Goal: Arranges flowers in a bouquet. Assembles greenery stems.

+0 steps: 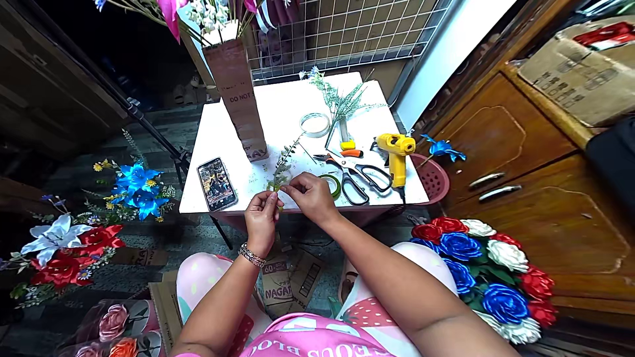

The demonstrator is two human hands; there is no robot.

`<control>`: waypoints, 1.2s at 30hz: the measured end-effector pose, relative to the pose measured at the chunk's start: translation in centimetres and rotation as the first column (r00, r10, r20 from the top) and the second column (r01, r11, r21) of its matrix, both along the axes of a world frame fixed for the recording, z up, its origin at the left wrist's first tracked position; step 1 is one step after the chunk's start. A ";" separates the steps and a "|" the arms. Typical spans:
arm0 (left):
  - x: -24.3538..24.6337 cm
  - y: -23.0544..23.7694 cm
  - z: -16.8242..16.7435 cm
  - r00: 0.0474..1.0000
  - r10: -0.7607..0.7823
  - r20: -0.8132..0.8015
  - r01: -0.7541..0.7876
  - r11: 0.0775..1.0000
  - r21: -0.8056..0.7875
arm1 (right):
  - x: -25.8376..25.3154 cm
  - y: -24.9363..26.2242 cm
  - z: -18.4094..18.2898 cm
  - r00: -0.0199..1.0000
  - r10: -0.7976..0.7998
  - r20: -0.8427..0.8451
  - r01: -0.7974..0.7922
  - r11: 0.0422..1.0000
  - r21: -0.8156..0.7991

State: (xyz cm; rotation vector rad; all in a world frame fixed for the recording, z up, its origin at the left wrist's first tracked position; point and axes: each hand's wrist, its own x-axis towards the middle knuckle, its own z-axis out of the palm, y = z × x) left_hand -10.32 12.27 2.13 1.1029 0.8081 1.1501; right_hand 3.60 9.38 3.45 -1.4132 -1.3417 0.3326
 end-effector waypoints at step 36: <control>0.5 -0.2 -0.5 0.993 -0.111 0.050 0.112 0.994 -0.015 | 0.1 0.1 0.5 0.981 0.057 -0.184 -0.098 0.971 -0.219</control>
